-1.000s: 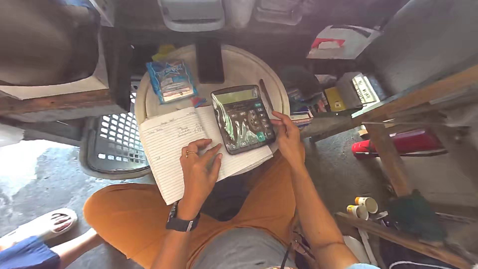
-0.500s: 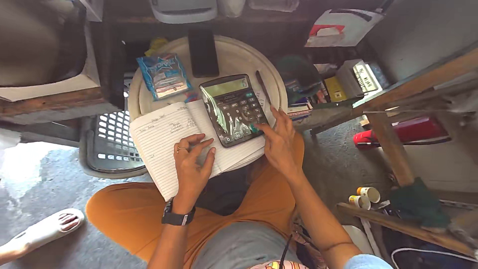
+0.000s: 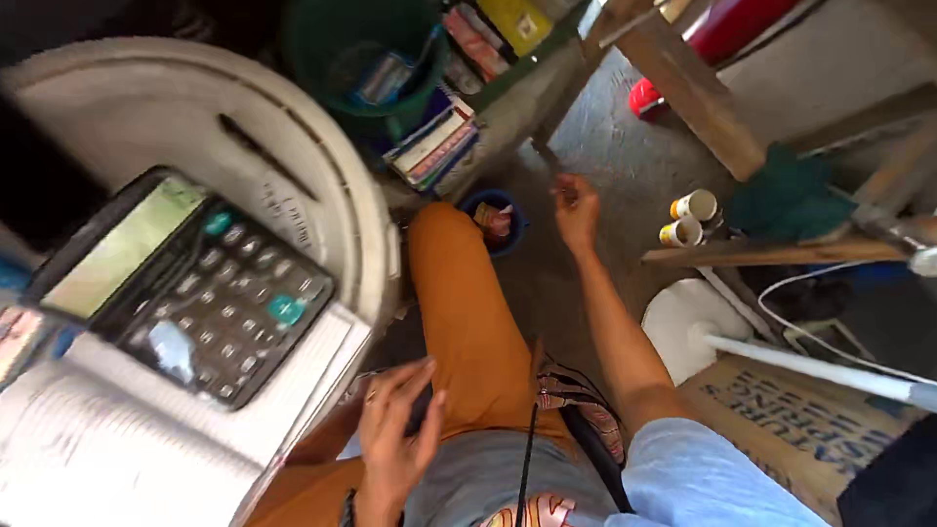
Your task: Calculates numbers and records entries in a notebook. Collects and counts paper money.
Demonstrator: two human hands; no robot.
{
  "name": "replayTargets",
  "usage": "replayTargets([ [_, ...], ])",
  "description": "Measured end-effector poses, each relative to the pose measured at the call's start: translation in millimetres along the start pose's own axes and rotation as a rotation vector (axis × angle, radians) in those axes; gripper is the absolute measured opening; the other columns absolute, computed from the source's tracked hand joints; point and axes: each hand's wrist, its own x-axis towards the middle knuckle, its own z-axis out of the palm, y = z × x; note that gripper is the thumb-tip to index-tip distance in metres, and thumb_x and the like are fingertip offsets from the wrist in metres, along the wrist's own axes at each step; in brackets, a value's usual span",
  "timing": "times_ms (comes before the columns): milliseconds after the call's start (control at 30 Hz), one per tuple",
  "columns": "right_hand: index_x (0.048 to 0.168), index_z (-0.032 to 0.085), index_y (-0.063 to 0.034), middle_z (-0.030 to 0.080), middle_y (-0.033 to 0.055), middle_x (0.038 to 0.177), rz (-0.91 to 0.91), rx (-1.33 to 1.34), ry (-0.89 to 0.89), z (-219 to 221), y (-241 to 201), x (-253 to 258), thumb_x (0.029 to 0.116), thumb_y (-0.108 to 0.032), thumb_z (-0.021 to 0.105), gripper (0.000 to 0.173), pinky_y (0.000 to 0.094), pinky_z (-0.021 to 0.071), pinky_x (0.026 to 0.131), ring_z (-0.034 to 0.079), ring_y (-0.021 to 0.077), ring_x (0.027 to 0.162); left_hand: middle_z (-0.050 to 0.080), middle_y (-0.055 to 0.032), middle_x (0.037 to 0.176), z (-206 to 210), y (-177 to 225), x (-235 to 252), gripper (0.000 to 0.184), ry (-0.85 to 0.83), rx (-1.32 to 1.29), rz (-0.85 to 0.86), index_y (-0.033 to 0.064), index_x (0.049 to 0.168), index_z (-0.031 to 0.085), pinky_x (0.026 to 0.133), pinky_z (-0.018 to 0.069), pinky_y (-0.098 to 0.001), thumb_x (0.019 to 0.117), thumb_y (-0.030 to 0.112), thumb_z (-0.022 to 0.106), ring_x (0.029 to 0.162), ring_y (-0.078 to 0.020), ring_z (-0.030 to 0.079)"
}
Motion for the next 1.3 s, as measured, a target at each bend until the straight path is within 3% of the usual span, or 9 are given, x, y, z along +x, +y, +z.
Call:
replayTargets([
  [167, 0.132, 0.063, 0.0042, 0.065, 0.0291, 0.128, 0.176, -0.154, -0.382, 71, 63, 19, 0.1010, -0.005, 0.056, 0.034, 0.0609, 0.0483, 0.103, 0.063, 0.0466, 0.119, 0.055, -0.0188, 0.147, 69, -32, 47, 0.036, -0.185, 0.143, 0.005, 0.0081, 0.128, 0.067, 0.122, 0.0212, -0.0550, 0.1014, 0.031, 0.061, 0.147, -0.0323, 0.040],
  [300, 0.131, 0.062, 0.0056, 0.062, 0.0321, 0.130, 0.404, -0.280, -0.603, 124, 95, 29, 0.1014, -0.011, 0.058, 0.034, 0.0644, 0.0474, 0.101, 0.060, 0.0492, 0.123, 0.060, -0.0196, 0.141, 107, -52, 61, 0.038, -0.211, 0.252, -0.029, 0.0082, 0.121, 0.072, 0.119, 0.0153, -0.0659, 0.1002, 0.037, 0.058, 0.143, -0.0390, 0.044],
  [567, 0.160, 0.034, -0.0130, 0.056, 0.0348, 0.137, 0.357, -0.484, -0.740, 176, 134, 84, 0.1008, -0.001, 0.052, 0.063, 0.0702, 0.0478, 0.095, 0.057, 0.0566, 0.121, 0.056, 0.0054, 0.142, 119, -56, 64, 0.026, -0.119, 0.350, -0.017, 0.0226, 0.110, 0.068, 0.125, 0.0032, -0.0453, 0.1040, 0.040, 0.049, 0.147, -0.0098, 0.033],
  [667, 0.146, 0.052, 0.0006, 0.054, 0.0338, 0.140, 0.318, -0.593, -0.764, 178, 143, 91, 0.1035, 0.000, 0.046, 0.043, 0.0688, 0.0477, 0.095, 0.057, 0.0551, 0.123, 0.063, 0.0051, 0.131, 113, -47, 76, 0.025, -0.116, 0.349, -0.055, 0.0209, 0.108, 0.068, 0.122, 0.0112, -0.0394, 0.1028, 0.041, 0.053, 0.138, -0.0091, 0.043],
  [833, 0.126, 0.069, 0.0006, 0.057, 0.0319, 0.135, 0.285, -0.407, -0.394, 116, 117, 84, 0.1040, -0.023, 0.056, 0.035, 0.0624, 0.0513, 0.095, 0.060, 0.0493, 0.119, 0.069, 0.0053, 0.128, 106, -24, 124, 0.026, -0.064, -0.291, -0.381, 0.0148, 0.125, 0.067, 0.098, 0.0572, -0.0259, 0.1067, 0.028, 0.055, 0.116, -0.0067, 0.066],
  [967, 0.119, 0.066, 0.0062, 0.064, 0.0162, 0.123, 0.293, 0.236, -0.211, 32, 67, 33, 0.0975, -0.017, 0.068, 0.032, 0.0327, 0.0549, 0.095, 0.063, 0.0173, 0.110, 0.060, -0.0211, 0.140, 136, -13, 154, 0.053, -0.266, -0.667, -0.858, -0.0146, 0.143, 0.042, 0.108, 0.0515, -0.0333, 0.1000, 0.012, 0.057, 0.128, -0.0202, 0.062],
  [1067, 0.109, 0.069, -0.0122, 0.073, -0.0048, 0.090, 0.449, 0.690, -0.279, -17, 3, -32, 0.0947, -0.009, 0.066, 0.015, 0.0278, 0.0617, 0.075, 0.070, 0.0050, 0.079, 0.054, -0.0133, 0.148, 163, -11, 158, 0.073, -0.287, -0.848, -1.115, -0.0037, 0.152, 0.036, 0.112, 0.0460, -0.0297, 0.0930, 0.022, 0.070, 0.134, -0.0137, 0.054],
  [1167, 0.099, 0.079, -0.0222, 0.077, -0.0110, 0.090, 0.407, 1.009, -0.453, -32, -29, -86, 0.0910, -0.011, 0.074, 0.015, 0.0231, 0.0628, 0.073, 0.072, 0.0006, 0.079, 0.064, -0.0094, 0.138, 172, -15, 151, 0.064, -0.070, -1.258, -1.103, 0.0069, 0.150, 0.046, 0.106, 0.0522, -0.0383, 0.0955, 0.031, 0.070, 0.126, -0.0210, 0.063],
  [1300, 0.100, 0.076, -0.0095, 0.079, -0.0038, 0.093, 0.423, 1.002, -0.805, -25, -3, -85, 0.0937, -0.008, 0.070, 0.009, 0.0245, 0.0635, 0.078, 0.075, 0.0047, 0.083, 0.078, -0.0033, 0.106, 135, -12, 149, 0.036, 0.137, -1.247, -0.891, 0.0211, 0.133, 0.066, 0.092, 0.0610, -0.0370, 0.0997, 0.034, 0.063, 0.098, -0.0172, 0.075],
])
